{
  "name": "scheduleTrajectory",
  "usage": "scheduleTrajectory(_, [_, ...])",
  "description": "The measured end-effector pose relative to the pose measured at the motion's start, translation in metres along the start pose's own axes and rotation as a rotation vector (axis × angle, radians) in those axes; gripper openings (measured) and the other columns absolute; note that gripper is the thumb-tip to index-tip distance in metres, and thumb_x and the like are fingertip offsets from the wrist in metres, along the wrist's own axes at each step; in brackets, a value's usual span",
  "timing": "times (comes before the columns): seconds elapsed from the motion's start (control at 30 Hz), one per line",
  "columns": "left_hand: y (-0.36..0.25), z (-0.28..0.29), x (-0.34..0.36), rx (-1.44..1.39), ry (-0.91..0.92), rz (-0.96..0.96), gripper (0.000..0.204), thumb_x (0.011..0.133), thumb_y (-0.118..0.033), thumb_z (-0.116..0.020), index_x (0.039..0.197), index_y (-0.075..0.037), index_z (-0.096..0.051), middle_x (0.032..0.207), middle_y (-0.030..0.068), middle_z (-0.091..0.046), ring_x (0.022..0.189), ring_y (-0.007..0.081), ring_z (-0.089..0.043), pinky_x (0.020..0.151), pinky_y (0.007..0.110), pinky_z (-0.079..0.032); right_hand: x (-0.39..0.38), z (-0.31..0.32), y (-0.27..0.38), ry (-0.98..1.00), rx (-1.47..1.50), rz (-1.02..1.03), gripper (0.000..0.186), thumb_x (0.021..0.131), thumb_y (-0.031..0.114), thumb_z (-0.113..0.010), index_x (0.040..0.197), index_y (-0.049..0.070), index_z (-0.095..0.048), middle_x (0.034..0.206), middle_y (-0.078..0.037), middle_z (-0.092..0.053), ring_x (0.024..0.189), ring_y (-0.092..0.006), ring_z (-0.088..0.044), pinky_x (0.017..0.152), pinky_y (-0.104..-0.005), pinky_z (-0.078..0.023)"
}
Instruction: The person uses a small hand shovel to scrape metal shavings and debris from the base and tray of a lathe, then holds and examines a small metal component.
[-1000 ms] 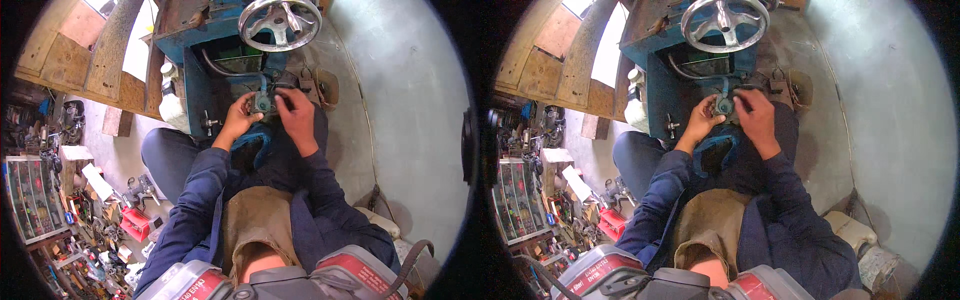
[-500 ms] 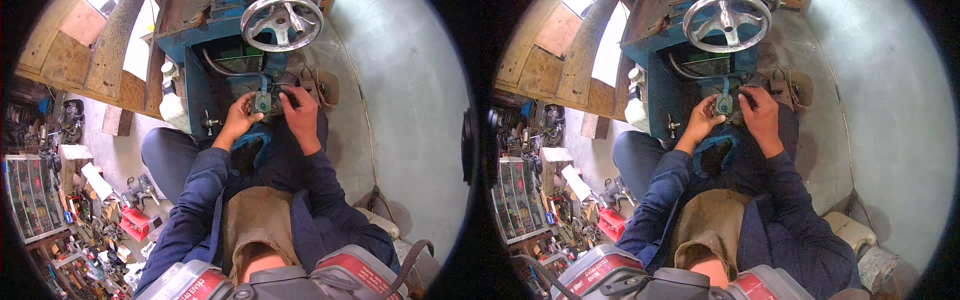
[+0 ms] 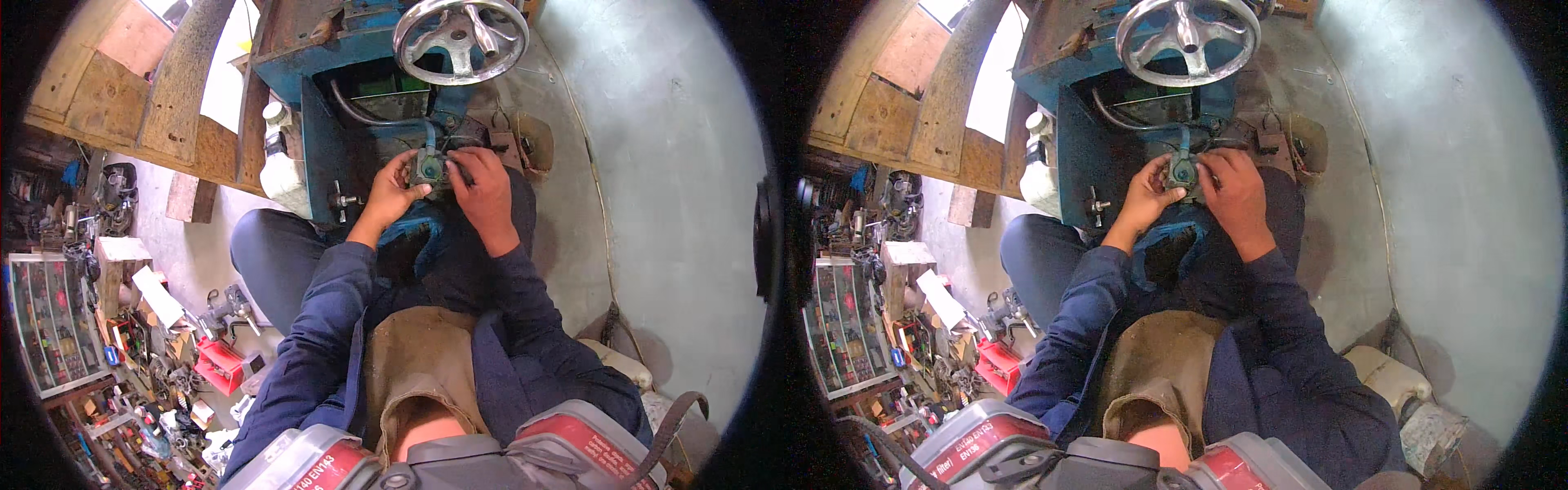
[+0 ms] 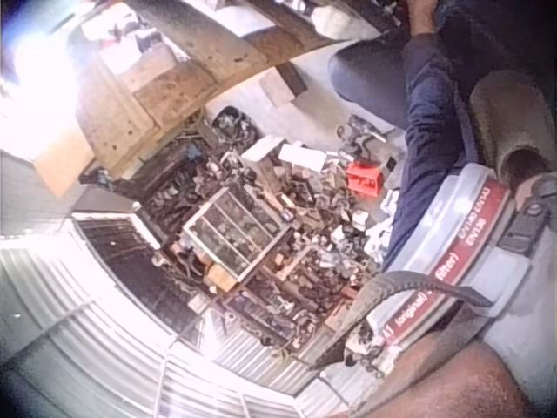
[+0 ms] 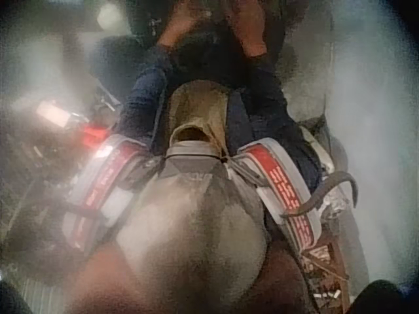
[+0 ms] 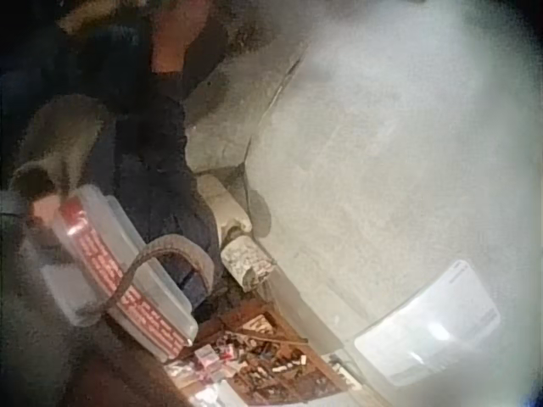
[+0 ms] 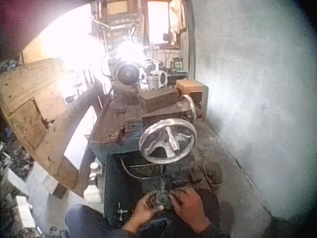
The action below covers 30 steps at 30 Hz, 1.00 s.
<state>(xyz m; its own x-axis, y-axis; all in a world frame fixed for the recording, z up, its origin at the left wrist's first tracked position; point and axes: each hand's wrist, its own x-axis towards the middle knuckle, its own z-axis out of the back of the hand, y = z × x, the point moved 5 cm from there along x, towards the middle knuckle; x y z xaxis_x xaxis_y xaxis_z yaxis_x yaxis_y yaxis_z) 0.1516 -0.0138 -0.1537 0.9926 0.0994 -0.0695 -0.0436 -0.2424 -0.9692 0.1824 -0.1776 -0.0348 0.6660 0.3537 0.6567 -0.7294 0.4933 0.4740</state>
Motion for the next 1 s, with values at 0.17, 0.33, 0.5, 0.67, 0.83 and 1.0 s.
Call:
scheduleTrajectory(0.17, [-0.002, -0.001, 0.000, -0.040, -0.005, -0.031, 0.070, 0.078, 0.015, -0.072, 0.141, 0.005, -0.042, 0.129, 0.0116, -0.060, 0.118, 0.0189, -0.057, 0.100, 0.032, -0.047, -0.007, -0.010, 0.001, 0.124, 0.130, -0.069, 0.020, 0.081, 0.008, -0.073, 0.100, 0.005, -0.069, 0.105, -0.011, -0.068, 0.097, -0.0317, -0.066, 0.082, -0.0392, -0.054])
scheduleTrajectory(0.33, [-0.005, -0.002, -0.002, 0.001, -0.032, -0.025, 0.068, 0.080, 0.008, -0.075, 0.139, 0.005, -0.043, 0.124, 0.0119, -0.063, 0.113, 0.0177, -0.060, 0.098, 0.032, -0.049, -0.013, -0.017, 0.005, 0.208, 0.138, -0.079, 0.021, 0.082, 0.011, -0.074, 0.101, 0.005, -0.070, 0.111, -0.011, -0.067, 0.101, -0.0310, -0.065, 0.086, -0.0390, -0.054])
scheduleTrajectory(0.5, [-0.009, -0.001, -0.003, 0.072, -0.061, -0.044, 0.068, 0.081, 0.004, -0.077, 0.140, 0.006, -0.043, 0.121, 0.0133, -0.064, 0.109, 0.0172, -0.061, 0.094, 0.031, -0.051, -0.018, -0.025, 0.004, 0.188, 0.134, -0.026, 0.022, 0.082, 0.011, -0.074, 0.103, 0.005, -0.070, 0.114, -0.010, -0.066, 0.105, -0.0305, -0.064, 0.088, -0.0394, -0.053])
scheduleTrajectory(0.67, [-0.006, 0.001, -0.002, 0.120, -0.097, -0.009, 0.071, 0.081, 0.000, -0.079, 0.141, 0.006, -0.042, 0.119, 0.0144, -0.065, 0.105, 0.0173, -0.063, 0.089, 0.031, -0.053, -0.017, -0.028, 0.002, 0.156, 0.145, -0.012, 0.025, 0.083, 0.009, -0.073, 0.108, 0.006, -0.072, 0.117, -0.010, -0.068, 0.110, -0.0295, -0.064, 0.092, -0.0386, -0.053])
scheduleTrajectory(0.83, [-0.009, -0.002, -0.001, 0.157, -0.116, -0.062, 0.071, 0.080, -0.002, -0.081, 0.140, 0.007, -0.044, 0.114, 0.0140, -0.067, 0.101, 0.0177, -0.064, 0.087, 0.031, -0.054, -0.020, -0.030, -0.012, 0.148, 0.340, -0.190, 0.021, 0.084, 0.007, -0.073, 0.106, 0.006, -0.074, 0.116, -0.010, -0.069, 0.107, -0.0275, -0.067, 0.088, -0.0367, -0.055])
scheduleTrajectory(1.0, [-0.001, 0.003, 0.000, 0.165, -0.135, -0.080, 0.071, 0.078, -0.005, -0.082, 0.138, 0.008, -0.046, 0.112, 0.0138, -0.067, 0.098, 0.0177, -0.065, 0.086, 0.031, -0.053, -0.017, -0.031, -0.011, 0.136, 0.334, -0.182, 0.023, 0.083, 0.004, -0.074, 0.106, 0.006, -0.074, 0.113, -0.011, -0.071, 0.104, -0.0263, -0.069, 0.086, -0.0353, -0.056])
